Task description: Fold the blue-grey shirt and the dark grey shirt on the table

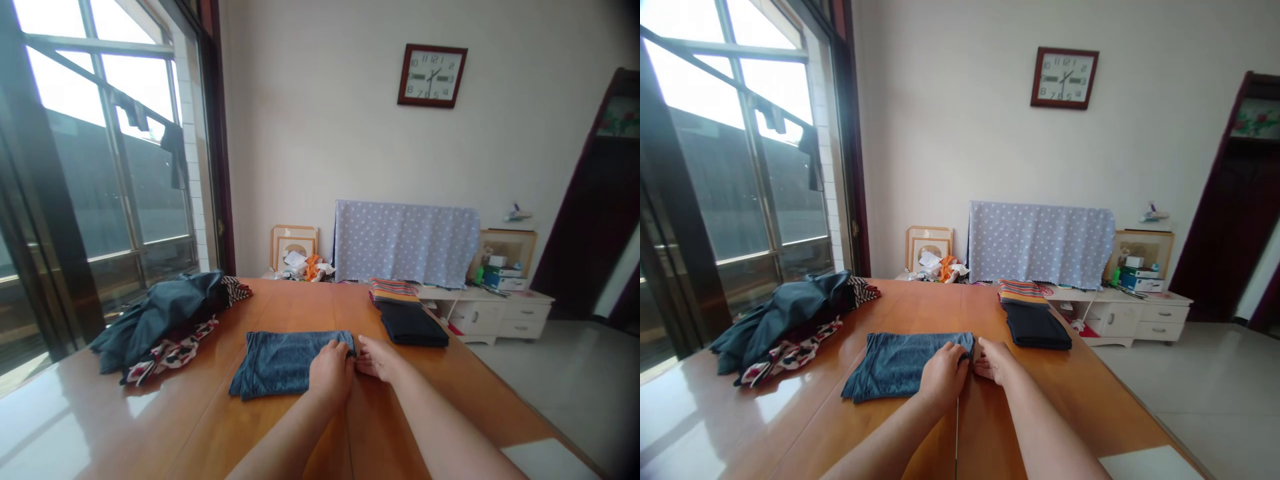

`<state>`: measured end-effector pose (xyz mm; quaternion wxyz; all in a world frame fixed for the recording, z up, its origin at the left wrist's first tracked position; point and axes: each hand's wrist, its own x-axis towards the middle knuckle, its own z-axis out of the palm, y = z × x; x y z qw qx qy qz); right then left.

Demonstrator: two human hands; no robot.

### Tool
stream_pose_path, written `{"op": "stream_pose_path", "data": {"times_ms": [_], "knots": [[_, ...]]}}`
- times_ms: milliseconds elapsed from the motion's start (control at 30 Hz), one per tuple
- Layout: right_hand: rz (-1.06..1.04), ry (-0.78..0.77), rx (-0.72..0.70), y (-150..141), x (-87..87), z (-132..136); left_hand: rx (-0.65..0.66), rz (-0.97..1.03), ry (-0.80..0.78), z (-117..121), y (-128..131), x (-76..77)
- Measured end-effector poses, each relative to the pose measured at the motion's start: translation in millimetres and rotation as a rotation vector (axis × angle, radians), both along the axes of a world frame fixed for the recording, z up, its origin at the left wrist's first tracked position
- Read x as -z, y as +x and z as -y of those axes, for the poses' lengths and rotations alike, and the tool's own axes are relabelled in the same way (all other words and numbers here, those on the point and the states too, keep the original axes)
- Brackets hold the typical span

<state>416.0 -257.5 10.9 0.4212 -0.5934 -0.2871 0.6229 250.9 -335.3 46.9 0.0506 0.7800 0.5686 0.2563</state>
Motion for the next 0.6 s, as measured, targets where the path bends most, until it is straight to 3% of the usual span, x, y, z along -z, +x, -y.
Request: {"op": "stream_pose_path", "data": {"times_ms": [367,600], "knots": [[-0.006,-0.061,-0.011,-34,-6.5,-25,0.009,0.200,-0.048,1,-18,10.7],[-0.077,0.084,-0.097,-72,-21.4,-37,-0.017,0.508,-0.014,-1,-43,12.2]]}}
